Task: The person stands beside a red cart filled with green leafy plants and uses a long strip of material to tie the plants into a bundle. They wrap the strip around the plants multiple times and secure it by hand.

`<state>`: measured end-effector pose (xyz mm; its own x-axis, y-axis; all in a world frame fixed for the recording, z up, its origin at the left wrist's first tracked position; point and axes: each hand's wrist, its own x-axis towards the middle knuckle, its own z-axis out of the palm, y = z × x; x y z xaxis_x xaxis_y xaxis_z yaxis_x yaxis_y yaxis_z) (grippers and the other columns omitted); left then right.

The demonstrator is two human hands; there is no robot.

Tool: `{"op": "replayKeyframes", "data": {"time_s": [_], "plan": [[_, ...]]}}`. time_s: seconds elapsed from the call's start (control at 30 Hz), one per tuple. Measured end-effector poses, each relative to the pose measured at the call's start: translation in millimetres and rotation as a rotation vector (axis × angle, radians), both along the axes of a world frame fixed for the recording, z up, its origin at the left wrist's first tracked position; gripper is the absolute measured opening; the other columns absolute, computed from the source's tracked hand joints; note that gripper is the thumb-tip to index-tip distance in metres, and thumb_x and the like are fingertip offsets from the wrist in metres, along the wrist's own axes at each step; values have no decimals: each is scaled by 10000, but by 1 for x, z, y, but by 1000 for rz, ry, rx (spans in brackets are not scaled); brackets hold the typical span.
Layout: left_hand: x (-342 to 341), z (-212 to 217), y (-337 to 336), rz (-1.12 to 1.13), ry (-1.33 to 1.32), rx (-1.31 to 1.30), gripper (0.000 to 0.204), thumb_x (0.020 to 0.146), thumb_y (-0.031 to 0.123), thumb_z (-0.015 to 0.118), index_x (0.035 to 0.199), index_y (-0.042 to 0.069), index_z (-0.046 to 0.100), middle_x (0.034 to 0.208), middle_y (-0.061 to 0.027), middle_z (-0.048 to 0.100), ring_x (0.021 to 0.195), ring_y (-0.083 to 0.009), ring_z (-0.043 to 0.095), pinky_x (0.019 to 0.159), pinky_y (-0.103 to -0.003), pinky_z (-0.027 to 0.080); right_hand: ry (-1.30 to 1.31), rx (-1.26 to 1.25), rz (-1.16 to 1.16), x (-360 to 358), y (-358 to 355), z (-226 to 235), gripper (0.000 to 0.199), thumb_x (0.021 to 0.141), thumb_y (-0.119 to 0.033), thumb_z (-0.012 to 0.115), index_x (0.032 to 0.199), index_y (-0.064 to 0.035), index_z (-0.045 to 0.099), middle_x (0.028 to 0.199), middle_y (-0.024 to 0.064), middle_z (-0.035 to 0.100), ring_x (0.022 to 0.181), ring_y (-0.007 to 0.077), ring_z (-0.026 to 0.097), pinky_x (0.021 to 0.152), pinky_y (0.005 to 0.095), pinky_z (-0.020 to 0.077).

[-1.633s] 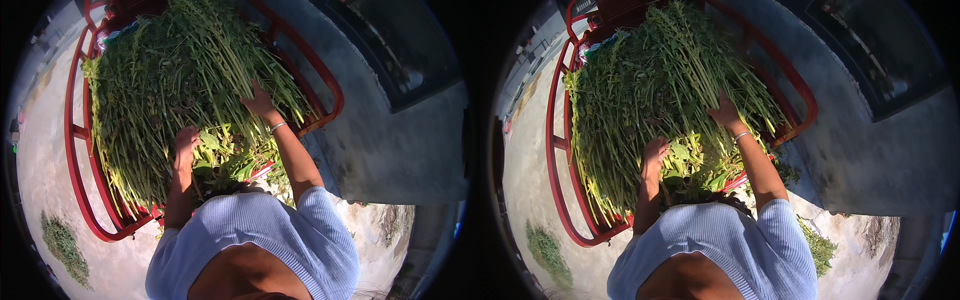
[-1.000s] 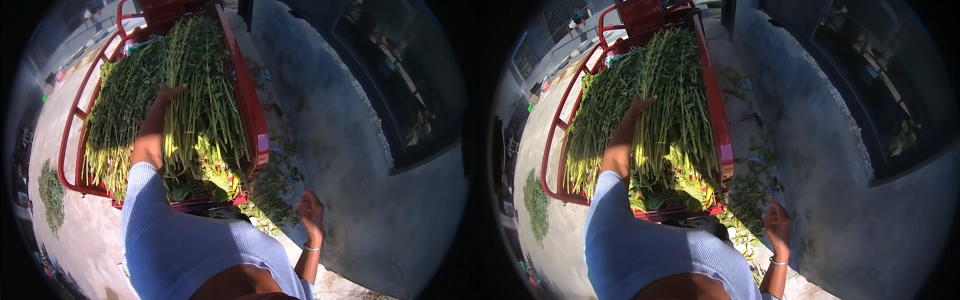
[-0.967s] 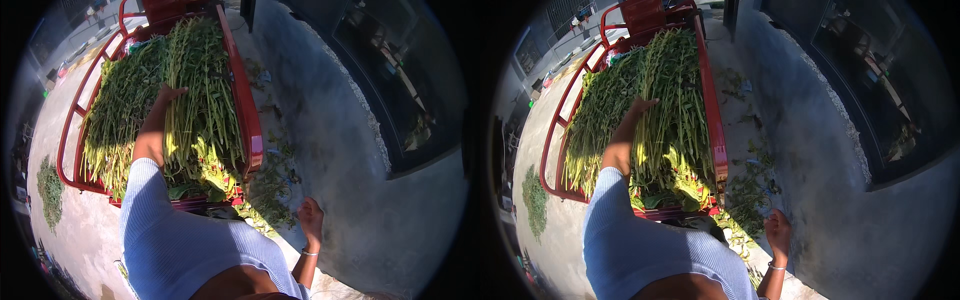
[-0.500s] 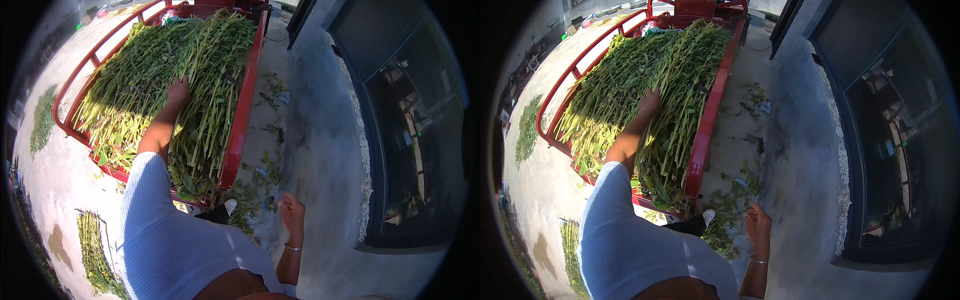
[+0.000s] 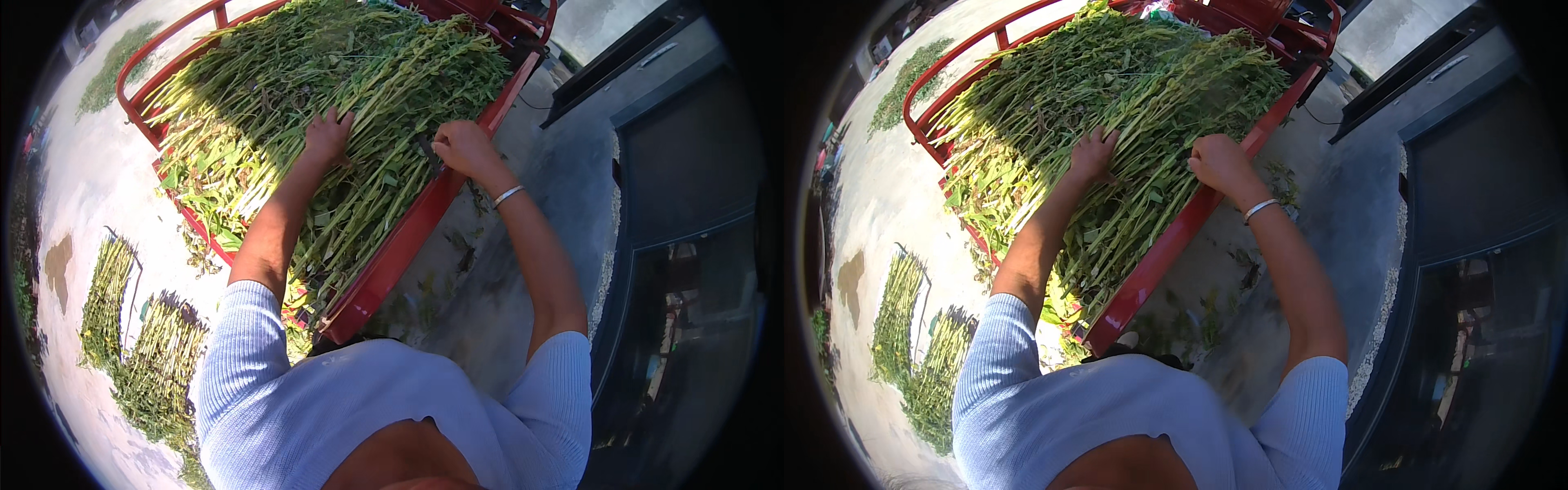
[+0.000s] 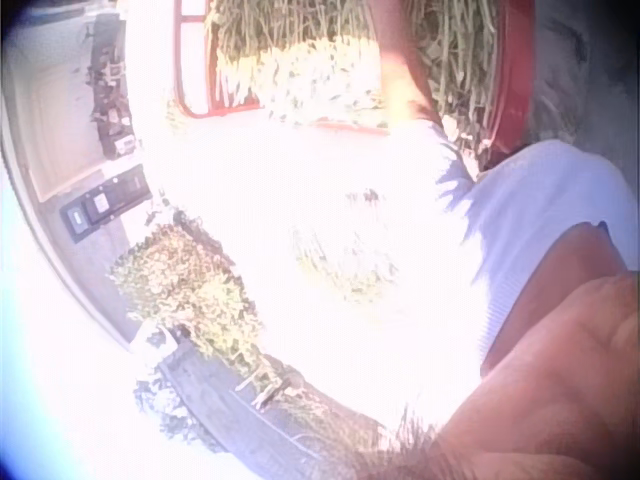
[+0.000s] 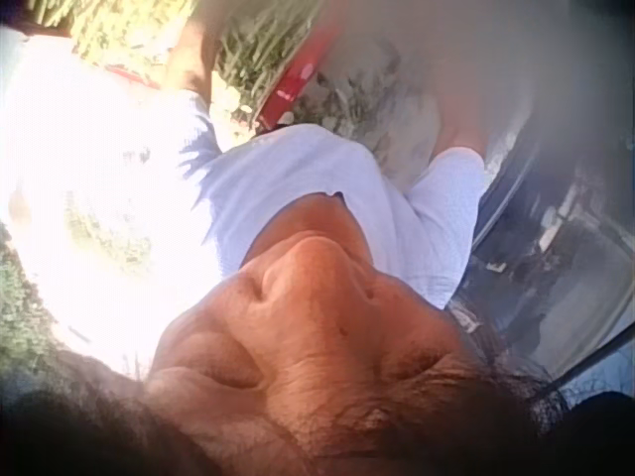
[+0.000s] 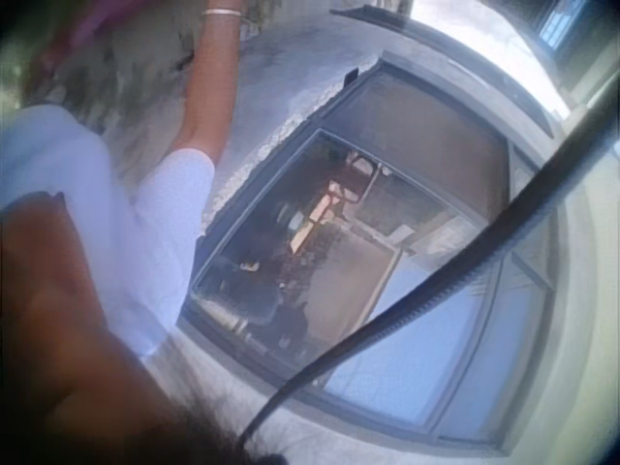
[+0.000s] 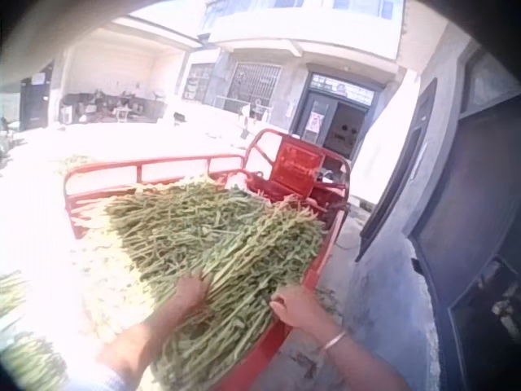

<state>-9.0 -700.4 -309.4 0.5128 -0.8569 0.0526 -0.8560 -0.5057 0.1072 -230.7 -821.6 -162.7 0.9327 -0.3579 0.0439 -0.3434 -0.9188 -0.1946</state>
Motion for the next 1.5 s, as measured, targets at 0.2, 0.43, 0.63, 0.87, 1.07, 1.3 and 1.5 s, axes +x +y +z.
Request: {"op": "replayKeyframes", "data": {"time_s": [0.2, 0.43, 0.63, 0.87, 1.07, 1.3, 1.5], "plan": [[-2, 10, -8, 59, 139, -12, 1007, 548, 667, 702, 1360, 222, 307, 1409, -150, 270, 1247, -445, 317, 985, -532, 328, 680, 31, 455, 59, -116, -79, 348, 717, -40, 584, 1059, -59, 646, 973, 121, 653, 857, 294, 628, 712, 426, 497], [16, 3, -19, 17, 174, -151, 730, 764, 559, 586, 1344, 169, 377, 1358, -155, 372, 1213, -353, 405, 983, -425, 374, 1082, -171, 1010, 92, -134, -129, 527, 713, 10, 563, 1216, -146, 569, 1142, 125, 592, 885, 291, 614, 681, 428, 503], [16, 28, -19, 253, 351, -208, 796, 738, 546, 637, 1382, 209, 312, 1317, -172, 431, 1157, -351, 477, 957, -414, 405, 764, -189, 1254, 105, -158, -128, 68, 640, -67, 642, 705, -46, 644, 698, 142, 601, 674, 332, 579, 546, 454, 442], [0, 42, -48, 314, 187, -147, 786, 681, 437, 734, 1342, 219, 368, 1307, -167, 430, 1173, -356, 450, 934, -446, 416, 432, 230, 1245, 117, -208, -115, 74, 687, -76, 619, 719, -12, 601, 632, 153, 569, 588, 306, 560, 525, 415, 433], [-15, 56, -87, 92, -52, -281, 563, 624, 272, 768, 1131, 142, 561, 1173, -125, 496, 1105, -325, 458, 882, -410, 438, 364, 921, 700, 146, -222, -74, 98, 769, -69, 622, 813, 14, 596, 609, 26, 544, 568, 69, 514, 521, 261, 418], [-39, 24, -161, 203, 250, -687, 223, 624, 209, 761, 747, 81, 626, 765, -83, 547, 754, -284, 551, 651, -380, 454, 55, 617, 1064, 179, -222, -64, 118, 800, -22, 602, 711, 7, 530, 579, 4, 517, 520, 57, 487, 465, 223, 379], [-32, 20, -171, 416, 373, -708, 248, 701, 242, 721, 635, 48, 580, 659, -92, 525, 630, -287, 545, 551, -381, 430, 532, 926, 951, 249, -230, -40, 62, 820, -54, 601, 780, -7, 603, 662, 22, 597, 555, 64, 560, 499, 217, 449]]}}
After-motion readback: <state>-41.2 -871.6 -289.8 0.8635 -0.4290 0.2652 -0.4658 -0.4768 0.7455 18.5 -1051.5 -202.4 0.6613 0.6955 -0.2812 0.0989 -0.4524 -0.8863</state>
